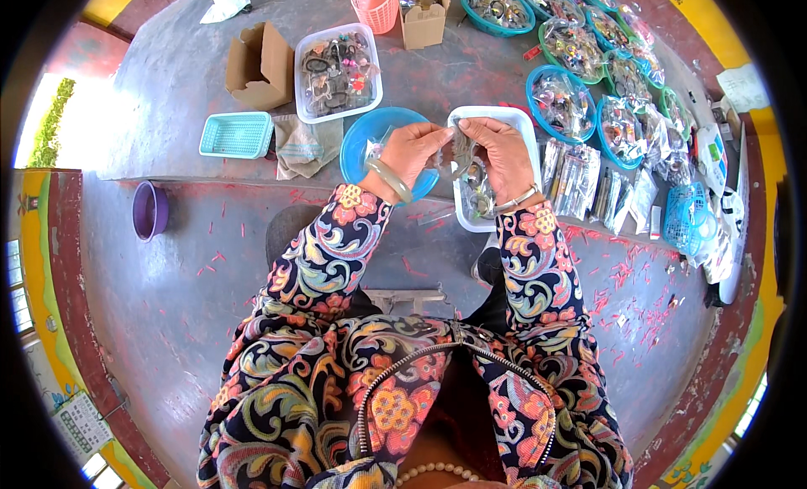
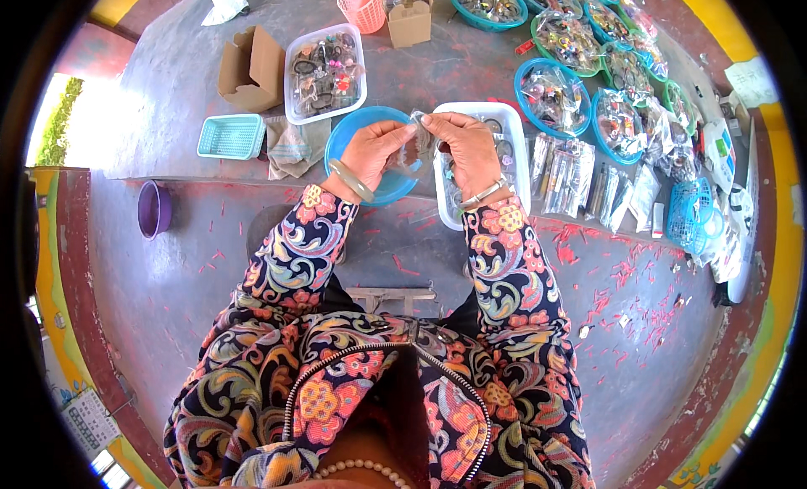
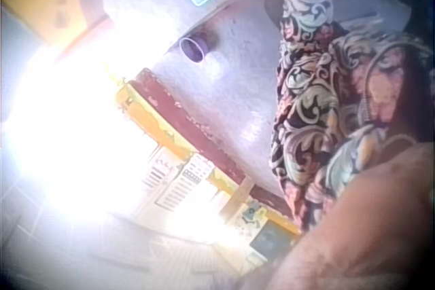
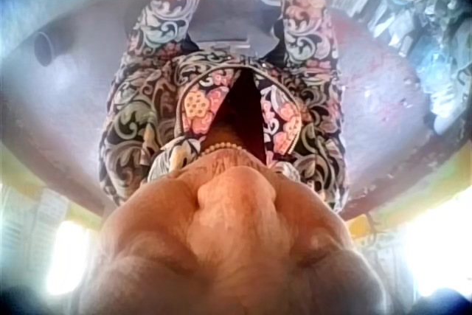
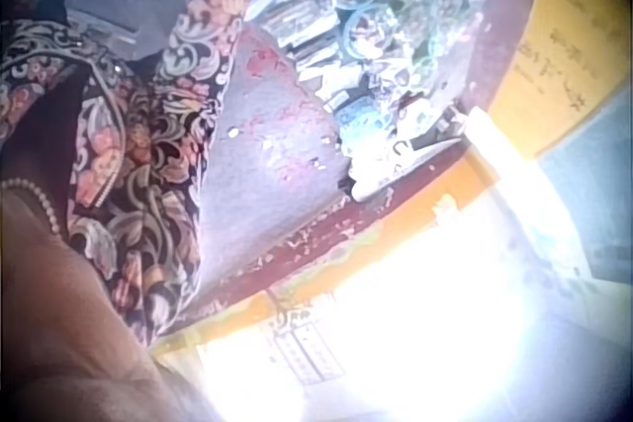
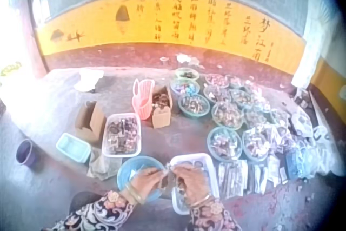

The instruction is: The person sits on the floor and repeatedly picks up small jewelry items from a blue bowl, places them into clear plastic bags, and transfers the packaged items into a cardboard box. The process involves handling multiple small objects one by one and organizing them into containers.

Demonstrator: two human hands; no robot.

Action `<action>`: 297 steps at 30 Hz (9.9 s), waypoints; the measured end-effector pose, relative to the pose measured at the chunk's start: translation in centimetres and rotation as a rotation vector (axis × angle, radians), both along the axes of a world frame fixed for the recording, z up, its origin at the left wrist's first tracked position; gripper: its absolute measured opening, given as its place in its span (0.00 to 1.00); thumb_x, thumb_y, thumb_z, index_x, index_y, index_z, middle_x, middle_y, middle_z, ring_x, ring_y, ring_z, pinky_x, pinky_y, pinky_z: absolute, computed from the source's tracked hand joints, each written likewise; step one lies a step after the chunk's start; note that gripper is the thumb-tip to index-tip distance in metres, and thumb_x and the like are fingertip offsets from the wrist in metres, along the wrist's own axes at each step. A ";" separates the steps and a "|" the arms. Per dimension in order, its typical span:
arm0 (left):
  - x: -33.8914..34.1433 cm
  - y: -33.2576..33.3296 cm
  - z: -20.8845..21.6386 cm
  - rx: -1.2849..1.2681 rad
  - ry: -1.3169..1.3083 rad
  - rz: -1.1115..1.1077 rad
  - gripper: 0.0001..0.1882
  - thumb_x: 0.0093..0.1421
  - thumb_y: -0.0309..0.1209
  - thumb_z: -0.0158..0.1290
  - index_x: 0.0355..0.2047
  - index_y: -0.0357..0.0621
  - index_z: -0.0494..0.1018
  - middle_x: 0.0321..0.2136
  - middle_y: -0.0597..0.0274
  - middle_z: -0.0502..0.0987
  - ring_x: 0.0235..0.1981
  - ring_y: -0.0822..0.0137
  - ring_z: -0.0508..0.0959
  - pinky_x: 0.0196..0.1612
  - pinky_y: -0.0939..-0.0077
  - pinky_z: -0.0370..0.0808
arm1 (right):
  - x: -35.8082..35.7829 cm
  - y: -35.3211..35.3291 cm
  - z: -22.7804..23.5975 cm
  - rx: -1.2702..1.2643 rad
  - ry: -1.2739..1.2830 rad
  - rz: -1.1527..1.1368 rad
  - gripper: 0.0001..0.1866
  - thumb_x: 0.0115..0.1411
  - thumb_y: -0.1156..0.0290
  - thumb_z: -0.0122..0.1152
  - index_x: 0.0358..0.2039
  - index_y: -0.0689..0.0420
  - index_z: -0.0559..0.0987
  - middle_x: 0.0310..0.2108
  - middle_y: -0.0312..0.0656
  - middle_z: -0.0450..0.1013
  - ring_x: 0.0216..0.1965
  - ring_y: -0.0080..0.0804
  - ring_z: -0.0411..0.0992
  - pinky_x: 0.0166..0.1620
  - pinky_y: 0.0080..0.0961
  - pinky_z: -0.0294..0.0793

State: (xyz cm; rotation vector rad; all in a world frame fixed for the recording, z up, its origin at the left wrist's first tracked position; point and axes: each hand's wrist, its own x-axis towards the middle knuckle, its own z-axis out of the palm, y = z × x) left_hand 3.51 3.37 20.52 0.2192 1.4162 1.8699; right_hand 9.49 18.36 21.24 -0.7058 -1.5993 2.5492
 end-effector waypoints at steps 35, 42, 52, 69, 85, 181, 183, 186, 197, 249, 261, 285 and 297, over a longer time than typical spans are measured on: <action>0.4 0.4 0.5 -0.272 0.467 0.013 0.08 0.50 0.29 0.55 0.24 0.34 0.74 0.19 0.65 0.74 0.22 0.79 0.70 0.26 0.85 0.66 | -0.2 -0.6 0.0 0.043 0.118 0.076 0.08 0.51 0.72 0.59 0.27 0.64 0.76 0.24 0.35 0.71 0.27 0.19 0.66 0.32 0.15 0.64; 0.3 0.4 0.4 -0.218 0.267 0.001 0.07 0.49 0.28 0.55 0.24 0.34 0.74 0.20 0.64 0.74 0.23 0.77 0.72 0.28 0.85 0.68 | -0.5 -0.4 -0.4 0.064 0.079 0.079 0.08 0.51 0.70 0.59 0.27 0.63 0.75 0.23 0.33 0.70 0.25 0.17 0.63 0.30 0.14 0.61; 0.3 0.4 0.9 -0.158 0.214 -0.074 0.08 0.48 0.26 0.54 0.28 0.34 0.73 0.23 0.62 0.74 0.25 0.76 0.72 0.29 0.84 0.67 | -0.3 -0.1 -0.3 0.147 0.018 0.066 0.09 0.51 0.68 0.60 0.25 0.61 0.76 0.21 0.29 0.68 0.23 0.14 0.61 0.27 0.11 0.57; -0.3 0.3 -0.6 0.030 -0.006 -0.021 0.10 0.47 0.21 0.54 0.31 0.38 0.69 0.26 0.63 0.73 0.26 0.72 0.73 0.31 0.79 0.70 | -0.3 0.6 -1.4 0.122 0.034 0.135 0.05 0.50 0.73 0.58 0.27 0.59 0.76 0.22 0.29 0.70 0.23 0.14 0.62 0.28 0.13 0.59; 0.3 0.6 0.5 -0.101 0.154 -0.127 0.11 0.43 0.19 0.55 0.30 0.38 0.71 0.26 0.65 0.74 0.27 0.75 0.73 0.34 0.82 0.70 | -0.1 0.5 -0.6 0.052 0.019 0.030 0.06 0.49 0.71 0.61 0.25 0.60 0.76 0.19 0.31 0.69 0.19 0.15 0.62 0.24 0.12 0.60; -2.1 -0.6 -0.9 0.161 -0.346 0.096 0.15 0.57 0.34 0.47 0.37 0.33 0.69 0.37 0.50 0.72 0.38 0.64 0.72 0.35 0.81 0.68 | 4.5 10.8 -17.2 1.180 -0.345 0.597 0.11 0.43 0.76 0.50 0.28 0.55 0.78 0.31 0.46 0.74 0.34 0.40 0.72 0.40 0.30 0.70; -2.1 -0.8 -0.8 0.160 -0.353 0.104 0.15 0.57 0.34 0.47 0.37 0.33 0.69 0.37 0.50 0.73 0.38 0.64 0.72 0.35 0.81 0.68 | 4.4 10.8 -19.9 1.208 -0.372 0.609 0.12 0.46 0.73 0.49 0.33 0.52 0.77 0.33 0.44 0.74 0.37 0.39 0.72 0.42 0.31 0.69; -2.1 -0.9 -0.7 0.145 -0.345 0.109 0.14 0.57 0.33 0.46 0.37 0.33 0.69 0.37 0.50 0.73 0.38 0.64 0.72 0.35 0.81 0.68 | 4.2 10.2 -21.3 1.272 -0.446 0.633 0.12 0.48 0.70 0.48 0.34 0.51 0.75 0.35 0.44 0.73 0.39 0.41 0.71 0.43 0.33 0.68; -3.7 -2.0 -0.9 0.153 -0.329 0.173 0.13 0.57 0.32 0.46 0.35 0.33 0.69 0.35 0.51 0.73 0.37 0.64 0.73 0.33 0.79 0.69 | 2.2 10.9 -15.6 1.368 -0.348 0.885 0.06 0.42 0.72 0.54 0.23 0.54 0.78 0.28 0.45 0.74 0.31 0.40 0.72 0.36 0.31 0.71; -7.5 -0.8 -13.4 -0.423 0.168 0.270 0.07 0.49 0.26 0.54 0.27 0.39 0.67 0.24 0.59 0.75 0.26 0.71 0.74 0.29 0.80 0.70 | 1.6 1.1 -2.4 0.852 0.140 0.223 0.09 0.49 0.68 0.54 0.28 0.61 0.75 0.21 0.45 0.73 0.23 0.36 0.72 0.26 0.26 0.68; 1.3 1.0 0.5 0.067 0.023 0.184 0.06 0.53 0.24 0.51 0.28 0.43 0.63 0.32 0.57 0.74 0.27 0.73 0.72 0.31 0.81 0.69 | 1.9 1.1 0.1 -0.149 0.089 -0.097 0.11 0.52 0.64 0.59 0.32 0.57 0.77 0.28 0.33 0.73 0.29 0.20 0.71 0.30 0.15 0.62; 0.7 1.7 0.2 0.128 -0.247 0.167 0.14 0.59 0.37 0.44 0.36 0.39 0.70 0.30 0.63 0.75 0.30 0.74 0.73 0.34 0.80 0.68 | 1.2 0.7 0.4 -0.143 0.010 -0.295 0.09 0.50 0.68 0.60 0.30 0.58 0.77 0.25 0.35 0.73 0.27 0.19 0.69 0.27 0.16 0.62; 0.5 1.5 0.8 0.085 -0.227 0.145 0.11 0.55 0.34 0.51 0.34 0.40 0.70 0.29 0.63 0.75 0.29 0.73 0.74 0.33 0.79 0.70 | 0.9 1.2 -1.3 -0.105 -0.030 -0.078 0.09 0.48 0.65 0.63 0.27 0.54 0.76 0.22 0.30 0.70 0.22 0.16 0.63 0.28 0.16 0.59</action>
